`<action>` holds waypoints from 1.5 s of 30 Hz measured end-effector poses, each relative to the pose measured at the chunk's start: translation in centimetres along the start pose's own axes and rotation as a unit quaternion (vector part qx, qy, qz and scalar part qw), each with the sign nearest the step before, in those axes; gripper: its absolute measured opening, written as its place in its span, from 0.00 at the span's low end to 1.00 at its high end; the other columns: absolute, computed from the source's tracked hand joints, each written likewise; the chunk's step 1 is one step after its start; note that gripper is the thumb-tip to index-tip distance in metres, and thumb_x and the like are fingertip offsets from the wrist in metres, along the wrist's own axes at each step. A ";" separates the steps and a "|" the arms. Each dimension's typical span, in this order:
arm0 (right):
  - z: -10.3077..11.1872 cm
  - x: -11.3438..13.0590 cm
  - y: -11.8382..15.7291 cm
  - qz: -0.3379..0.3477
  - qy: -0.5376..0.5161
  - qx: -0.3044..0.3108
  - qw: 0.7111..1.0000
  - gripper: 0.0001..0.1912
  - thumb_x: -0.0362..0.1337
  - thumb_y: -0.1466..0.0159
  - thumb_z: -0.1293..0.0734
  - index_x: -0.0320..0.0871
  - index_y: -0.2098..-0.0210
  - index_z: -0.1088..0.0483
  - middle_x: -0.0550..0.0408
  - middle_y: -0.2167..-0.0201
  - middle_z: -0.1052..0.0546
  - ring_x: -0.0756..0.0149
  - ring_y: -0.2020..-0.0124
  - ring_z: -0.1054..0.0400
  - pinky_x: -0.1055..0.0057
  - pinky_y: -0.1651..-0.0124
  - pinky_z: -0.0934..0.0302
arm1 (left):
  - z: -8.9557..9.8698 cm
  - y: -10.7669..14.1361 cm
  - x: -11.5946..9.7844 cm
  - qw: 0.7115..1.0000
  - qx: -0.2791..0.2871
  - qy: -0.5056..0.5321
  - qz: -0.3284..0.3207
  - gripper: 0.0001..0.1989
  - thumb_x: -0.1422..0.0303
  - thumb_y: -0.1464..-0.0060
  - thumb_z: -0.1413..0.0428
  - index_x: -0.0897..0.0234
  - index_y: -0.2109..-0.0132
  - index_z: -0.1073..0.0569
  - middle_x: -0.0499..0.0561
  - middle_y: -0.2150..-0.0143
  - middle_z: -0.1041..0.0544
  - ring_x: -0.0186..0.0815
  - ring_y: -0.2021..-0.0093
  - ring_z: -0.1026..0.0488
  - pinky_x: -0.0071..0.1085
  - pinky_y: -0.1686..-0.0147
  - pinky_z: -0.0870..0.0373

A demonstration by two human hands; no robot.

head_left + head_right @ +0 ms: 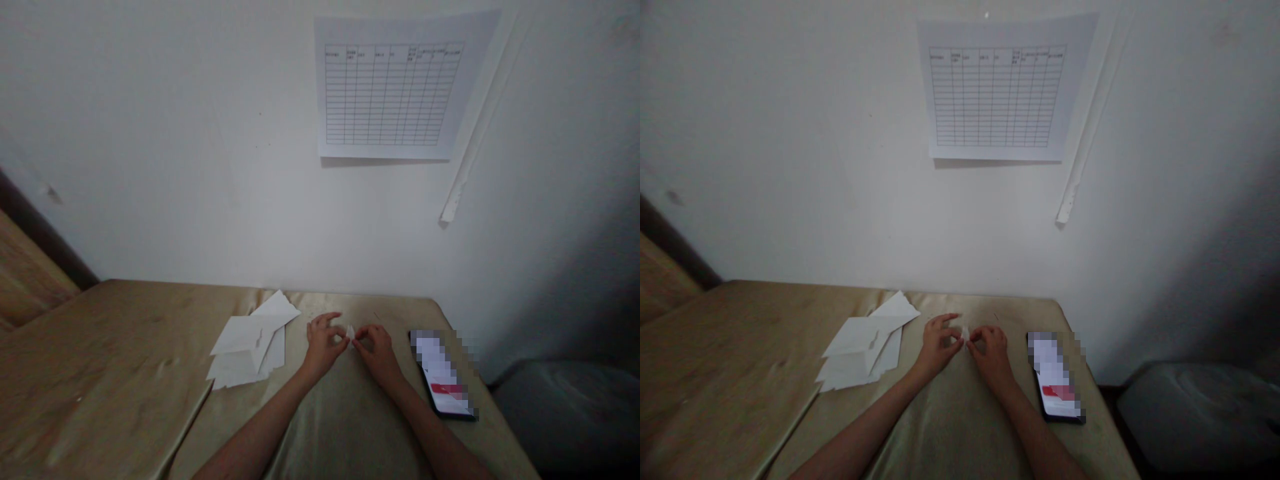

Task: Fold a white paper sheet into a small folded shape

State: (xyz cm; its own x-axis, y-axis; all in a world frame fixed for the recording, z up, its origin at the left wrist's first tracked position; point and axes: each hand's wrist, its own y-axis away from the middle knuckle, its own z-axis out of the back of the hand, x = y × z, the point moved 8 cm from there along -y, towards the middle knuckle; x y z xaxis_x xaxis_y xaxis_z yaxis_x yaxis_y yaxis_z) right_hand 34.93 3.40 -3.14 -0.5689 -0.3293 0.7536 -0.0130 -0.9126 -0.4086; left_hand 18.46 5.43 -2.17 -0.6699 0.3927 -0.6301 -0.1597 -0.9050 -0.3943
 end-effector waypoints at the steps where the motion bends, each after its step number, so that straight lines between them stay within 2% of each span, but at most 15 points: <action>1: 0.0 0.0 0.0 0.001 -0.004 -0.001 1.000 0.05 0.40 0.40 0.31 0.47 0.66 0.27 0.52 0.62 0.23 0.55 0.54 0.31 0.58 0.45 0.41 | 0.0 0.0 0.0 1.000 -0.001 0.000 0.000 0.03 0.70 0.50 0.35 0.55 0.68 0.19 0.48 0.40 0.27 0.47 0.39 0.36 0.55 0.37 0.45; 11: -0.3 -0.6 -0.2 -0.019 -0.036 0.014 0.999 0.09 0.45 0.39 0.31 0.47 0.65 0.23 0.50 0.61 0.22 0.56 0.55 0.30 0.58 0.45 0.40 | -0.1 0.1 0.0 1.000 -0.003 -0.001 -0.003 0.04 0.70 0.50 0.36 0.54 0.67 0.18 0.48 0.40 0.27 0.47 0.40 0.36 0.54 0.38 0.43; 16: -0.1 -0.7 -0.2 -0.029 -0.038 0.009 0.999 0.10 0.47 0.40 0.30 0.47 0.68 0.22 0.50 0.61 0.23 0.56 0.55 0.30 0.58 0.45 0.39 | -0.2 0.1 0.0 1.000 0.001 -0.004 0.006 0.05 0.71 0.50 0.36 0.54 0.67 0.18 0.48 0.40 0.27 0.47 0.38 0.37 0.56 0.36 0.47; 20: 0.1 -0.7 -0.1 -0.032 -0.039 0.004 0.999 0.09 0.45 0.41 0.29 0.47 0.68 0.21 0.48 0.58 0.23 0.55 0.53 0.30 0.56 0.44 0.39 | -0.4 0.2 0.1 1.000 0.018 -0.003 0.012 0.06 0.72 0.50 0.36 0.53 0.67 0.18 0.48 0.39 0.28 0.47 0.37 0.38 0.57 0.34 0.50; 27: 0.3 -0.6 -0.3 -0.034 -0.035 0.009 0.999 0.07 0.43 0.44 0.27 0.48 0.71 0.21 0.50 0.60 0.21 0.55 0.54 0.29 0.56 0.44 0.40 | -0.5 0.3 -0.1 0.999 0.044 -0.012 0.014 0.05 0.71 0.49 0.36 0.54 0.67 0.18 0.47 0.38 0.29 0.48 0.37 0.39 0.58 0.34 0.53; 34: 0.2 -0.9 -0.6 -0.020 -0.062 0.023 0.998 0.07 0.39 0.40 0.32 0.47 0.66 0.21 0.52 0.64 0.20 0.58 0.56 0.29 0.59 0.47 0.38 | -0.4 0.2 -0.4 0.998 0.056 -0.012 0.028 0.05 0.69 0.48 0.35 0.51 0.64 0.17 0.47 0.38 0.29 0.48 0.37 0.40 0.60 0.34 0.54; 41: 0.3 -1.3 -0.5 -0.039 -0.032 0.016 0.999 0.07 0.39 0.44 0.29 0.48 0.66 0.19 0.50 0.61 0.21 0.54 0.54 0.29 0.55 0.45 0.39 | -0.6 0.3 -0.2 0.998 0.056 -0.008 0.026 0.05 0.69 0.47 0.36 0.51 0.64 0.17 0.47 0.38 0.29 0.48 0.36 0.40 0.59 0.34 0.56; 45: 0.7 -0.6 -0.4 -0.033 0.000 0.003 0.999 0.05 0.39 0.43 0.29 0.50 0.69 0.20 0.50 0.61 0.21 0.53 0.53 0.30 0.51 0.41 0.43 | -0.6 0.3 -0.3 0.997 0.064 -0.012 0.032 0.05 0.69 0.49 0.35 0.51 0.66 0.18 0.46 0.38 0.29 0.48 0.36 0.41 0.60 0.34 0.57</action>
State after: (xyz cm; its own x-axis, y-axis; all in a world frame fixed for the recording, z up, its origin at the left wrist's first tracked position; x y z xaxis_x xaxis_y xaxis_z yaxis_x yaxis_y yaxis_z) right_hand 35.88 3.78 -3.04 -0.5666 -0.2691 0.7788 -0.0452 -0.9336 -0.3555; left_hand 19.00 5.16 -2.48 -0.6983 0.3313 -0.6345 -0.2061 -0.9420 -0.2651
